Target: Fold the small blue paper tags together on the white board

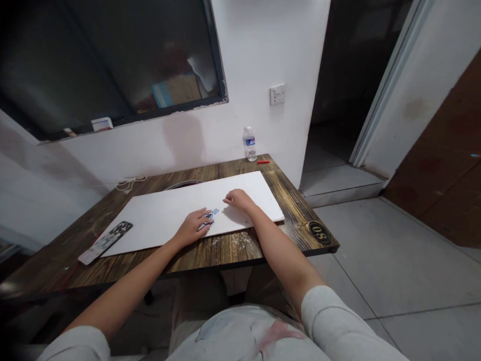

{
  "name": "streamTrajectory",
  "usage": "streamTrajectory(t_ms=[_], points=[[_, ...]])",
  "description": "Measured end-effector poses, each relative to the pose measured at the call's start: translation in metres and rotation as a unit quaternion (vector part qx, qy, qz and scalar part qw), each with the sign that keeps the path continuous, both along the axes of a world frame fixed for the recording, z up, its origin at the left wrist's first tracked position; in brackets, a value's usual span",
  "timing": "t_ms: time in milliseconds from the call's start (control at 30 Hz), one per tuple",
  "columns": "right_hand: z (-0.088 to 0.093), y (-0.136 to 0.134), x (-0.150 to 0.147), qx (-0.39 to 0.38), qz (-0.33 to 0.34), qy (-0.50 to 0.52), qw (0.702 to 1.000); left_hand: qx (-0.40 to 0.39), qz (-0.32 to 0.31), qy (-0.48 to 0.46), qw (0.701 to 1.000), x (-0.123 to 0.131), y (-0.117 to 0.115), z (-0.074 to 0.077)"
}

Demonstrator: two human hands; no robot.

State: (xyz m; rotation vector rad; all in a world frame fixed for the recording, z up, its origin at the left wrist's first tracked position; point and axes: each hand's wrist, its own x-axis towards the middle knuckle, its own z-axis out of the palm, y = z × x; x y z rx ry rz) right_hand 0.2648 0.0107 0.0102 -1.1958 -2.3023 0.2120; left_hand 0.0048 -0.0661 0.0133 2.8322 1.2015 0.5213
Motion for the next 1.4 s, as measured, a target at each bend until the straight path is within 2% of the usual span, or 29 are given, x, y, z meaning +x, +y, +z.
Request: streamTrajectory(t_ms=[133,267,400,533,633,767,833,900,967,1100,1167,1267,1400], points=[[0.001,-0.002,-0.001,-0.001,-0.001,-0.001,1.0,-0.007,0.108,0.058,0.992,-0.014,-0.02,0.003],[0.001,-0.003,-0.003,-0.003,0.004,-0.005,1.0,-0.055,0.199,0.108,0.972,-0.009,-0.028,-0.001],[0.001,-0.002,-0.003,-0.007,0.005,-0.007,1.0,-0.103,0.286,0.132,0.944,0.006,-0.012,-0.002],[0.001,-0.001,-0.002,-0.013,0.009,-0.001,1.0,-0.13,0.32,0.124,0.93,0.015,0.015,0.0],[0.001,-0.001,-0.001,-0.014,0.007,-0.004,1.0,-0.118,0.293,0.084,0.945,0.018,0.032,0.001],[0.0,0.0,0.0,-0.022,0.006,-0.01,1.0,-0.079,0.125,-0.01,0.989,0.02,0.042,0.0],[-0.002,0.001,0.001,-0.023,0.009,-0.007,1.0,-0.083,0.045,-0.046,0.995,0.019,0.043,-0.002],[-0.004,0.001,0.002,-0.02,0.013,0.001,1.0,-0.087,0.002,-0.056,0.995,0.016,0.041,-0.004],[-0.006,0.0,0.002,-0.013,0.007,0.007,1.0,-0.074,0.005,-0.05,0.996,0.011,0.039,-0.005],[-0.007,-0.005,0.003,-0.007,-0.024,-0.021,0.999,-0.032,0.079,-0.041,0.996,-0.002,0.03,-0.002],[-0.005,-0.007,0.003,-0.018,-0.019,-0.057,0.998,-0.019,0.096,-0.043,0.994,-0.01,0.023,0.001],[-0.002,-0.01,0.004,-0.039,-0.006,-0.093,0.995,-0.003,0.086,-0.058,0.995,-0.02,0.007,0.006],[0.002,-0.012,0.003,-0.066,-0.023,-0.081,0.994,-0.001,0.055,-0.028,0.998,-0.027,-0.016,0.006]])
